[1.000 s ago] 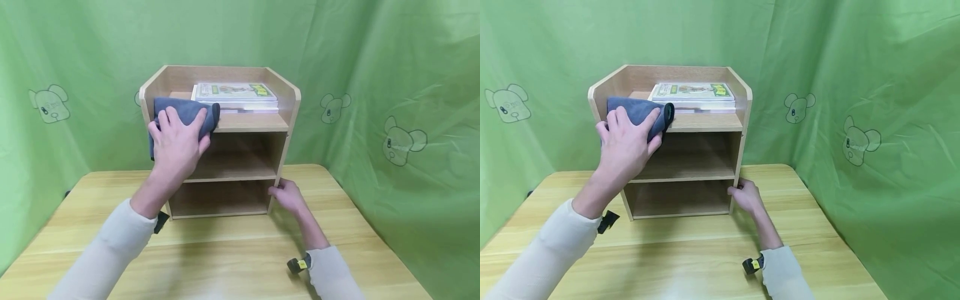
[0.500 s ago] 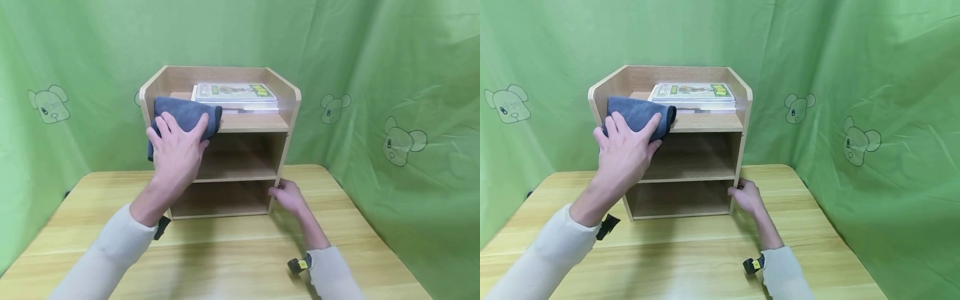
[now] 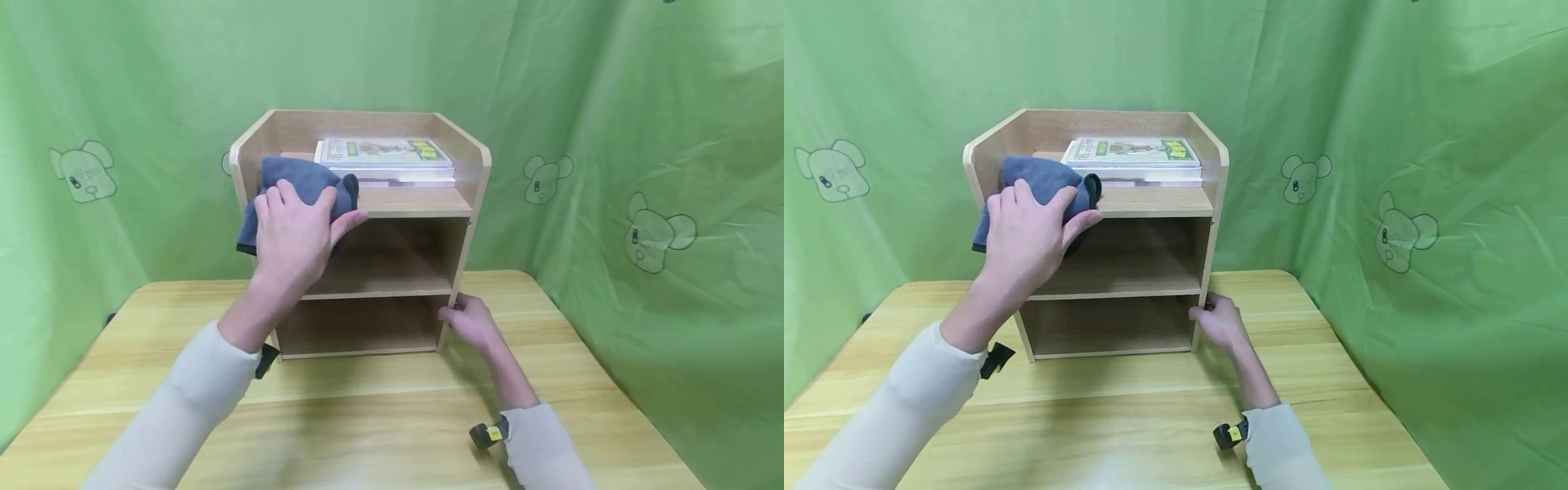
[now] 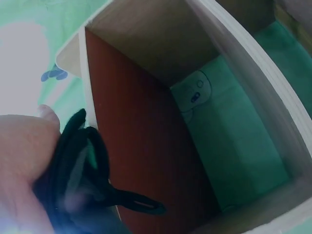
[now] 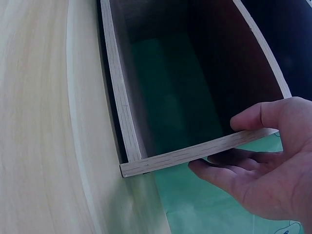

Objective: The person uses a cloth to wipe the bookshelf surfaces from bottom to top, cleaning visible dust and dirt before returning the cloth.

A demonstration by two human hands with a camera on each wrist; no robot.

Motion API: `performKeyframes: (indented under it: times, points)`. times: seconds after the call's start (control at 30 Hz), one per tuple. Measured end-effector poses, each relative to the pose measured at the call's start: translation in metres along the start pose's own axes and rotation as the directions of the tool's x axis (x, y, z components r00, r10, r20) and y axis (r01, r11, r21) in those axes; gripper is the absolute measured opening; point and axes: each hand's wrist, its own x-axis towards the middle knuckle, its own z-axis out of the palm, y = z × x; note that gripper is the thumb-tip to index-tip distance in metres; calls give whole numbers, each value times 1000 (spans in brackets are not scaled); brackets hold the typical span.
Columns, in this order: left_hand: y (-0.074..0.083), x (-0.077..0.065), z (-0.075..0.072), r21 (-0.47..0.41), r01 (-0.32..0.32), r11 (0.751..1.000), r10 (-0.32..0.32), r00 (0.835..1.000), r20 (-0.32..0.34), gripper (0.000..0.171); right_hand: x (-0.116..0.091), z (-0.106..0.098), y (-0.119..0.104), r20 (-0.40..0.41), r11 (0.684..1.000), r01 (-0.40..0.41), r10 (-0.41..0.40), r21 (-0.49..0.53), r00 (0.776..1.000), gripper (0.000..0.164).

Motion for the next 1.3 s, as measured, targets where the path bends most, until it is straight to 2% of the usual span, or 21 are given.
performKeyframes:
  times: [0.17,0.3,0.43,0.5,0.57,0.67,0.73,0.8,0.93,1.0,1.07,1.23,1.3]
  points:
    - [-9,5,-1,-60,-34,998,30,997,-68,38,0,2,1,6,1000,-5,5,0,1000,55]
    - [-17,12,-8,-104,-59,993,51,995,-83,17,1,2,1,6,1000,-3,3,-5,1000,56]
    - [-21,24,-17,-25,-85,996,84,996,-26,13,1,3,2,3,1000,-1,1,-3,1000,54]
    - [-22,32,-20,59,-97,994,95,995,29,17,1,3,2,3,1000,-2,2,2,1000,55]
    - [-23,40,-22,150,-107,983,91,989,113,19,0,3,2,3,1000,-3,3,4,1000,55]
    - [-20,49,-23,263,-132,956,66,967,245,23,0,3,2,5,1000,-2,2,8,1000,55]
    - [-17,54,-25,294,-140,946,40,946,321,27,0,3,2,4,1000,0,0,9,1000,55]
    - [-16,56,-27,276,-122,953,11,929,371,31,0,3,1,4,1000,0,0,14,1000,55]
    - [-17,59,-36,180,-38,983,-50,886,461,44,0,3,0,6,1000,-2,2,16,1000,55]
    - [-18,60,-38,144,-11,990,-60,874,481,49,0,3,0,4,1000,0,0,14,1000,54]
    - [-20,62,-37,135,-15,991,-52,877,477,45,0,2,1,2,1000,3,-3,11,1000,54]
    - [-26,72,-27,151,-54,987,-10,919,394,30,0,1,2,3,1000,5,-5,5,1000,53]
    - [-28,78,-22,149,-47,988,-13,926,378,27,1,0,2,4,1000,4,-4,0,1000,53]
